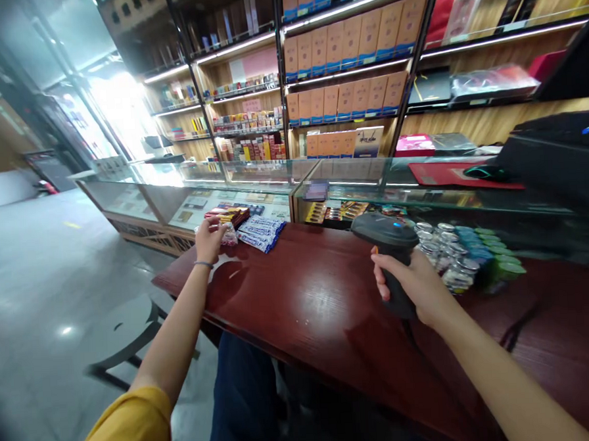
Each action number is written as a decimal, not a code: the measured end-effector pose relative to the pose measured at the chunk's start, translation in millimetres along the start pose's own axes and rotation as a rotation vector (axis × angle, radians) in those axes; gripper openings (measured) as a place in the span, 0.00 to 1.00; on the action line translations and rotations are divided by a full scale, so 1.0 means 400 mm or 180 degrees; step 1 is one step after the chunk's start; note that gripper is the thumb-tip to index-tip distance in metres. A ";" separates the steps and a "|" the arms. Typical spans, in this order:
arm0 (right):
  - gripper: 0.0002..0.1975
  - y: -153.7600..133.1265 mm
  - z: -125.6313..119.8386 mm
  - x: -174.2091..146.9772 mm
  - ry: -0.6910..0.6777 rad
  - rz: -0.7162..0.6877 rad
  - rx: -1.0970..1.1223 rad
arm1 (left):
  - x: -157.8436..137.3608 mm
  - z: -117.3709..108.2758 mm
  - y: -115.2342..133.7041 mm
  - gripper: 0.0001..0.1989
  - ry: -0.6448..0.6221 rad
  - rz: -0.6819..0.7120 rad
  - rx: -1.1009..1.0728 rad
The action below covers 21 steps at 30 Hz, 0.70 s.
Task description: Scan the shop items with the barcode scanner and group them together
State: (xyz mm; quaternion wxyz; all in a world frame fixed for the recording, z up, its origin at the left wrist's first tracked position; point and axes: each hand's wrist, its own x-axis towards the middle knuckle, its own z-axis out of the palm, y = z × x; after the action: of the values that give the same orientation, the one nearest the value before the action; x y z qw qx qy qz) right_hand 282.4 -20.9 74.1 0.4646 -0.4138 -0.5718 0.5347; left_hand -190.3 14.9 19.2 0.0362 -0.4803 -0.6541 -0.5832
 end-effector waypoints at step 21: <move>0.13 0.022 -0.017 -0.013 0.0089 0.0100 0.0208 | -0.021 -0.008 -0.007 0.12 -0.0430 0.0573 0.0863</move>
State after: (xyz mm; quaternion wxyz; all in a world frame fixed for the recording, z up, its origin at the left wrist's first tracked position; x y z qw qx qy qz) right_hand 289.9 -23.7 64.7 0.4773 -0.4148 -0.5410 0.5545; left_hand -189.3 8.1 13.0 0.1088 -0.5657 -0.6821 -0.4505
